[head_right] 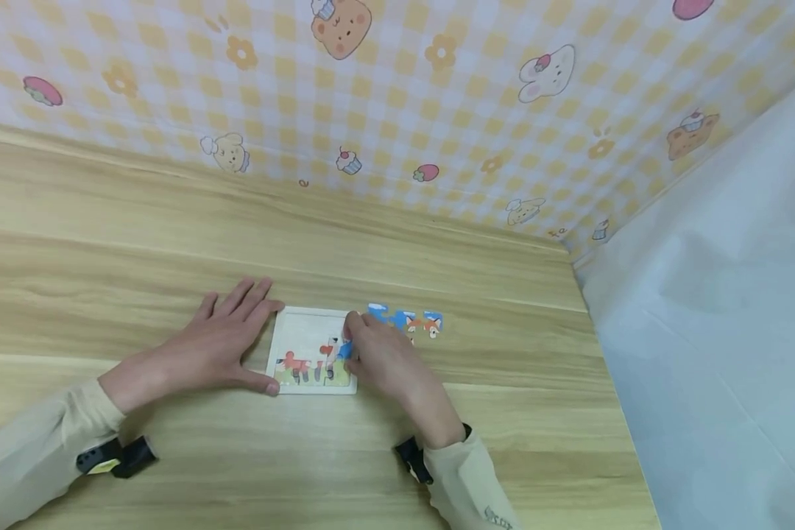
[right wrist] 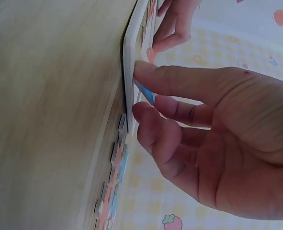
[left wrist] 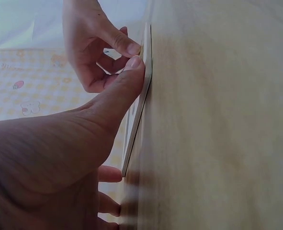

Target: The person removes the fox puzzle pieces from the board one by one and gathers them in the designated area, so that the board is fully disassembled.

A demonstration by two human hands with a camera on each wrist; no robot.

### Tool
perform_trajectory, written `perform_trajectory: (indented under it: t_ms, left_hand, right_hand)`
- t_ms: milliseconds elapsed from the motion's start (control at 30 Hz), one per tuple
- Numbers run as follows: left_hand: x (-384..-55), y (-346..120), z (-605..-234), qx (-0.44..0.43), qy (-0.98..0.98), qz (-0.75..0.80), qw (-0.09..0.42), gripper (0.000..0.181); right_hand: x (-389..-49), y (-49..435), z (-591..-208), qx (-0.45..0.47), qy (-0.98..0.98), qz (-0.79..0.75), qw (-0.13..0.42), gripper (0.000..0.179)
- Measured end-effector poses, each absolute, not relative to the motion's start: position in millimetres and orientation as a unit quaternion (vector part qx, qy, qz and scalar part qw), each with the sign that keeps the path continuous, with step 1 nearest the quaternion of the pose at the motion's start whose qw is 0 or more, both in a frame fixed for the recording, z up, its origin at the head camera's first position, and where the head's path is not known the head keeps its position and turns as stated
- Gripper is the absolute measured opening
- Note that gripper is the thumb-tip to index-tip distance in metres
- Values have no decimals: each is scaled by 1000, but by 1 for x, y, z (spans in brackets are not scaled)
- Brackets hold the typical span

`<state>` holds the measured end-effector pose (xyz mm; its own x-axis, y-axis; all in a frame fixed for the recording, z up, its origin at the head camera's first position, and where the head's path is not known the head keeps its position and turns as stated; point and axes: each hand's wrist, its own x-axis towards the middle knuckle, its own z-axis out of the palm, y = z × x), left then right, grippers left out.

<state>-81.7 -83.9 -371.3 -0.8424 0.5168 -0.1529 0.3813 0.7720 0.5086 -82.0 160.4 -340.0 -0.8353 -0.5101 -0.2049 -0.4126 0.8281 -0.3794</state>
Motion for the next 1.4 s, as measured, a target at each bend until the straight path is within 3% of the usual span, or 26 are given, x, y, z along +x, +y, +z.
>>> perform_trajectory:
  t_ms: [467,933,1233,1400]
  left_hand:
    - [-79,-85,-374,244,928,246,139,112]
    - [-80,-84,-375,241,928,245,143,111]
    - [-79,-84,-372,243,930,241,136,110]
    - [-79,-85,-373,243,929,242,139,110]
  right_hand:
    - [-76,152,-337,-217,948,-173,153,28]
    - [-79,155,-339,-252,943,-170,137,27]
    - [-81,159,-340,-255,947,-153,120,27]
    - [-82,167,-337,-272,945,-161,84,21]
